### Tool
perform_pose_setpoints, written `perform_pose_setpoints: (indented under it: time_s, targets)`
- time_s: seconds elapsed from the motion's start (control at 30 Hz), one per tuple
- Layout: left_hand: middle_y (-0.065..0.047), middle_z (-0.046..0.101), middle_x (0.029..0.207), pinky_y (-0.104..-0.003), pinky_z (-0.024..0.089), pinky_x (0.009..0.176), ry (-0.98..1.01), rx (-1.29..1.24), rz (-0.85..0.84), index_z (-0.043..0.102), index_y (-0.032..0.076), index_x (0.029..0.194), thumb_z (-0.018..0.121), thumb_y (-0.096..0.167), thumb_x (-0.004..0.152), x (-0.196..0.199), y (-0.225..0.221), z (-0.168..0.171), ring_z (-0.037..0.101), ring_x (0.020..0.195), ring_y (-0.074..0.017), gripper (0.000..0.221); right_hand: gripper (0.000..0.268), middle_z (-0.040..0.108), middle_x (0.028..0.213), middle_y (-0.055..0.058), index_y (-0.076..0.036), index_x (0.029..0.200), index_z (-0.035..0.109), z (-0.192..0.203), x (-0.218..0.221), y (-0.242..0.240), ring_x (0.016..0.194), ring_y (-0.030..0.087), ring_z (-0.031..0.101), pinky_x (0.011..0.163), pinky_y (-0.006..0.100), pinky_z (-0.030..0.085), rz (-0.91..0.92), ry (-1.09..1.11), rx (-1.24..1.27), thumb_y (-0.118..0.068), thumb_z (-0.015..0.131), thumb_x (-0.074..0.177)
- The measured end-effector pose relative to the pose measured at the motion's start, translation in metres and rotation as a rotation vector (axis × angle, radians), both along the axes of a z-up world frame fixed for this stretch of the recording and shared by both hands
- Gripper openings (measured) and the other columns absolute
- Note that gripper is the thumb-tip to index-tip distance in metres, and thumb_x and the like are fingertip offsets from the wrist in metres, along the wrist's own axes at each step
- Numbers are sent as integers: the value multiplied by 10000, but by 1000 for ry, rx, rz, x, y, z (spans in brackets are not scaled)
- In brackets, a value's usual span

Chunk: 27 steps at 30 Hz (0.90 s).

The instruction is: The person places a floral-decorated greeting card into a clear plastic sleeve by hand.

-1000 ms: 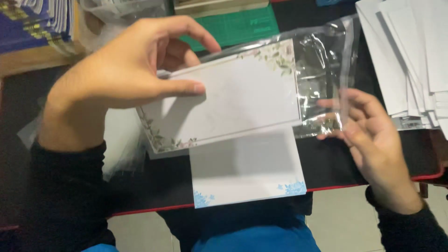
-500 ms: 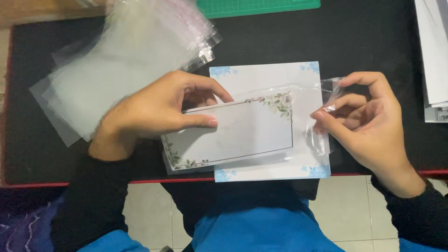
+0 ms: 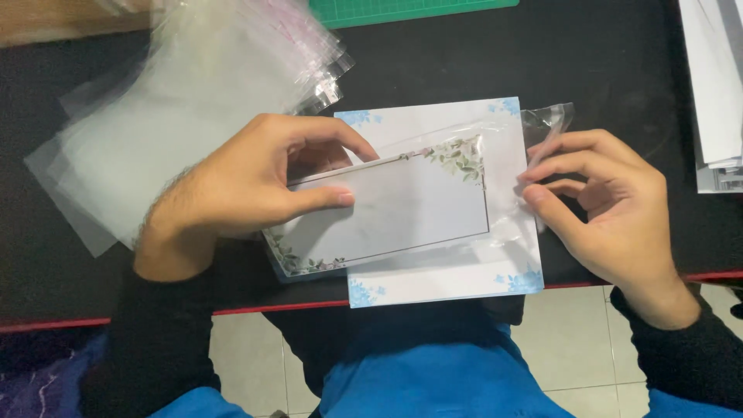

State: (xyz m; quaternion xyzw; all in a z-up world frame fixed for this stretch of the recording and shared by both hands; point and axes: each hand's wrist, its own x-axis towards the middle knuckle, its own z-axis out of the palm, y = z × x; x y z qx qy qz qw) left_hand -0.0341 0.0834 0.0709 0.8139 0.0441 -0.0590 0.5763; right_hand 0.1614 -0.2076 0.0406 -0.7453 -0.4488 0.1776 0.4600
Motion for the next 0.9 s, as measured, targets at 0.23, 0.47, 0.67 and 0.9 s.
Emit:
perform_pose_setpoints:
  time_s: [0.23,0.47,0.67,0.9]
  targets:
    - [-102,755,1232,-268,671,785,-23,-3,-39,655,105,1214,721,219,890,0,0,-1,754,1084,-180,349,275,671,1024,183,-9,1135,499,-4,15,-6,953,252,750,853,333,703,5,340,68,60,667,929]
    - [-100,740,1231,-282,651,877,-112,44,-129,676,50,1233,719,260,896,-1,0,-13,730,1113,-198,399,347,668,929,162,-26,1076,460,0,5,0,802,214,722,743,295,678,-51,186,77,76,749,913]
    - [-97,735,1237,-270,650,865,-90,11,-123,667,65,1222,715,262,901,-2,-1,-16,726,1103,-188,380,344,674,946,145,-39,1076,464,-7,5,-6,878,209,725,816,290,663,-60,201,101,76,748,921]
    - [12,783,965,-257,455,545,57,294,75,734,172,1180,797,272,852,-2,-3,-16,644,722,-87,349,609,733,913,94,-42,1414,541,2,14,-10,884,175,746,850,300,658,-24,536,-2,-16,725,834]
